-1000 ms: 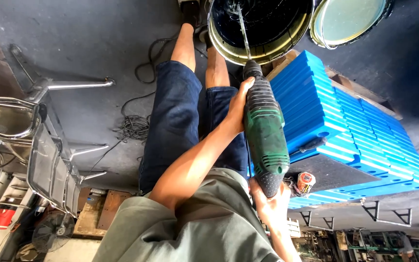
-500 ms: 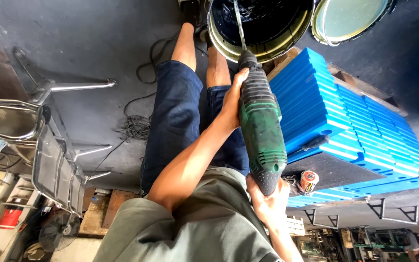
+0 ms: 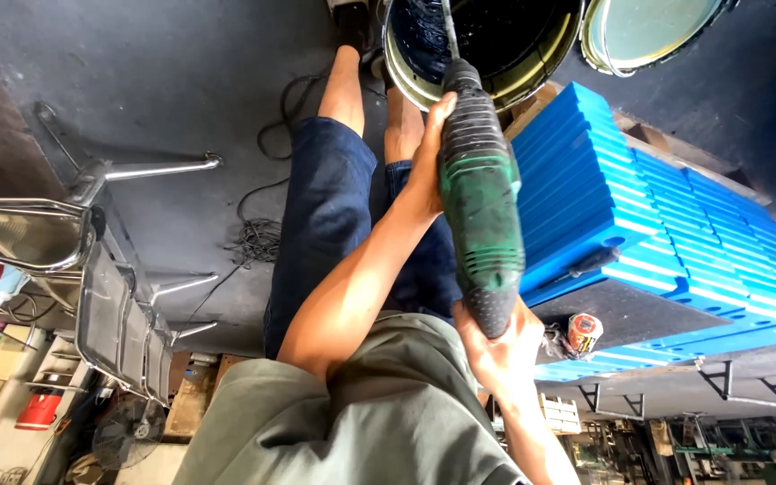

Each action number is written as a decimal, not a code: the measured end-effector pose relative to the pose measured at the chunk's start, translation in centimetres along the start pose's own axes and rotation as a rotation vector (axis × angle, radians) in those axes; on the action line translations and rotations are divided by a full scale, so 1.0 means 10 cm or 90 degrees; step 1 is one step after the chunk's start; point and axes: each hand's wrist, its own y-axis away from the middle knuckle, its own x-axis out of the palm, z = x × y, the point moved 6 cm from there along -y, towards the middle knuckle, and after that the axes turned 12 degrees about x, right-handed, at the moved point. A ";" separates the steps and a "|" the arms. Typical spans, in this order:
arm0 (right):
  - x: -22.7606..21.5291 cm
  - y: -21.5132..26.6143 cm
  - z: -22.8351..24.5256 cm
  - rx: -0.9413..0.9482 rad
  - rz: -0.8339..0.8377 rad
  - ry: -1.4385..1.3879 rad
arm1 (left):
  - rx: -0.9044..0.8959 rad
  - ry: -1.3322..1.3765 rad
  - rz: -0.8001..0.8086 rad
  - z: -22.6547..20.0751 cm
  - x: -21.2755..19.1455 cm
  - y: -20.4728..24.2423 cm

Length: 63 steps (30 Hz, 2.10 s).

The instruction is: Stirring a large bucket of black paint or resin using a power mixer tool.

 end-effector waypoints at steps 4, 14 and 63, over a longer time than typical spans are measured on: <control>-0.06 -0.05 -0.16 0.088 0.000 0.007 | -0.023 0.025 0.014 0.08 0.12 -0.09; -0.24 -0.12 -0.27 0.004 -0.055 0.035 | -0.040 -0.043 -0.113 0.36 0.10 -0.28; 0.13 -0.04 -0.30 -0.037 0.001 -0.039 | 0.540 -1.107 0.498 -0.18 1.54 1.53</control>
